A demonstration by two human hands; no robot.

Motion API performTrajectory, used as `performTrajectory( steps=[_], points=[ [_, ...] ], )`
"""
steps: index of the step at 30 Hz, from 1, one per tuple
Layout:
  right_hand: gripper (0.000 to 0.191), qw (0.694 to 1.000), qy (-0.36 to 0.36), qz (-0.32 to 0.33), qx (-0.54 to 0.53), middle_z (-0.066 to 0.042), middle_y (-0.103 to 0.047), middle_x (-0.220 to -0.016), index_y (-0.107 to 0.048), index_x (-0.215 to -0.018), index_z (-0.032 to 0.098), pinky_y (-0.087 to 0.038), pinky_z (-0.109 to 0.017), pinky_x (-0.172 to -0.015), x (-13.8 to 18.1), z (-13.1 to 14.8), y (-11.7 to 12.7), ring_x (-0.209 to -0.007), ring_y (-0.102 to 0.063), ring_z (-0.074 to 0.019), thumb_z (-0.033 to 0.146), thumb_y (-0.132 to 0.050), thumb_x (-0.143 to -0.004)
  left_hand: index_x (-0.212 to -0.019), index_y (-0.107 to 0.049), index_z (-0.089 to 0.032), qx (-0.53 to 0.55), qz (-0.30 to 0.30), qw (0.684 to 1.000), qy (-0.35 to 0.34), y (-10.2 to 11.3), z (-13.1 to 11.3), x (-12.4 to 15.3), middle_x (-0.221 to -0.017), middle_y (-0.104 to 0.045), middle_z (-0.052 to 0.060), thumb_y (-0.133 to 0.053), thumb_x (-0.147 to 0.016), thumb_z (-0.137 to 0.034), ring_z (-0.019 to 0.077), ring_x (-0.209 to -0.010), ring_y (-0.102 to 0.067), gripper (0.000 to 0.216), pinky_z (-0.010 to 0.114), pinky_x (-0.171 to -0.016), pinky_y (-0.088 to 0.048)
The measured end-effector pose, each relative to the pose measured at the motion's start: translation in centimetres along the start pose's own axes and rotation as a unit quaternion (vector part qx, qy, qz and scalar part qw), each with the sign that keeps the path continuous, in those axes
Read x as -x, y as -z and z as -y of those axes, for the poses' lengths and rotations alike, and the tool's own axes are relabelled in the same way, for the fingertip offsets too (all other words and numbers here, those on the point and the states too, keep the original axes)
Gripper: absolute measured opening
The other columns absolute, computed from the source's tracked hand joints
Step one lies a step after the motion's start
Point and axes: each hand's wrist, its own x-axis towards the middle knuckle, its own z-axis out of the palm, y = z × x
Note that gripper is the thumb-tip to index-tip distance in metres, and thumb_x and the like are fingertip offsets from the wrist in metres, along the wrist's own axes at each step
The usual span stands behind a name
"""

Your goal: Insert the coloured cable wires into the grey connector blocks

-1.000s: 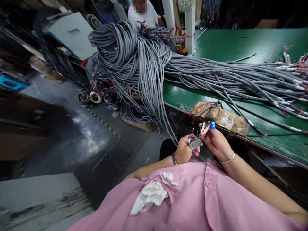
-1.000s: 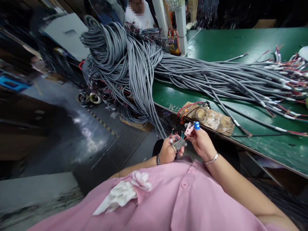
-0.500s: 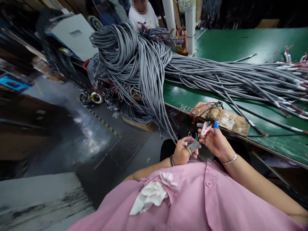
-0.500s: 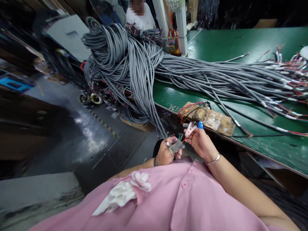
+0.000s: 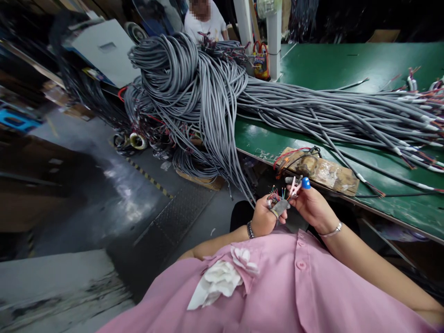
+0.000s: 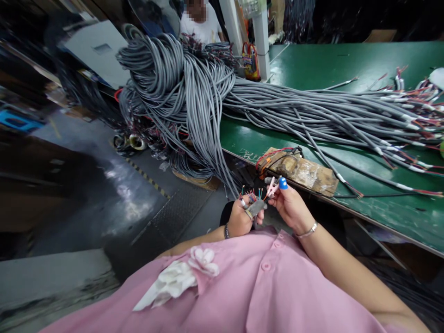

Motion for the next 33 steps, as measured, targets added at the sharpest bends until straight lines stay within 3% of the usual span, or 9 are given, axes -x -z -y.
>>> performTrajectory(
  steps=[7, 15, 28, 33],
  points=[
    [0.029, 0.999, 0.017, -0.015, -0.042, 0.000, -0.065, -0.071, -0.070, -0.077, 0.020, -0.046, -0.024, -0.059, -0.3, -0.2, -0.4, -0.062, -0.055, -0.0112, 0.048, -0.075, -0.070, -0.074, -0.055, -0.014, -0.014, -0.004, 1.000, 0.010, -0.1, 0.1, -0.2, -0.055, -0.059, -0.001, -0.068, -0.072, -0.050, 0.0081, -0.041, -0.052, 0.038, 0.020, -0.040, -0.043],
    [0.033, 0.999, 0.030, -0.016, -0.033, 0.000, -0.065, -0.070, -0.070, -0.080, 0.020, -0.046, -0.025, -0.061, -0.5, -0.5, -0.3, -0.062, -0.054, -0.0113, 0.051, -0.075, -0.068, -0.076, -0.055, -0.014, -0.025, -0.006, 1.000, 0.016, -0.3, 0.2, -0.3, -0.054, -0.058, -0.002, -0.068, -0.071, -0.050, 0.0084, -0.040, -0.051, 0.039, 0.020, -0.039, -0.043],
    [0.047, 0.995, -0.059, 0.060, -0.054, -0.004, -0.066, -0.080, -0.069, -0.081, 0.020, -0.046, -0.025, -0.058, 0.5, 0.1, 0.0, -0.064, -0.054, -0.0125, 0.065, -0.059, -0.076, -0.073, -0.057, -0.013, -0.017, 0.011, 1.000, 0.014, 0.5, 0.0, 0.8, -0.053, -0.059, 0.000, -0.071, -0.070, -0.049, 0.0085, -0.040, -0.052, 0.038, 0.020, -0.039, -0.044],
    [0.024, 0.999, -0.008, 0.047, 0.003, -0.001, -0.064, -0.076, -0.068, -0.081, 0.020, -0.045, -0.024, -0.059, 0.8, 0.4, -0.2, -0.064, -0.054, -0.0116, 0.044, -0.068, -0.078, -0.072, -0.058, -0.013, -0.002, 0.003, 1.000, 0.000, 0.5, -0.6, 1.2, -0.053, -0.058, 0.000, -0.071, -0.070, -0.050, 0.0083, -0.039, -0.051, 0.039, 0.020, -0.038, -0.042]
  ],
)
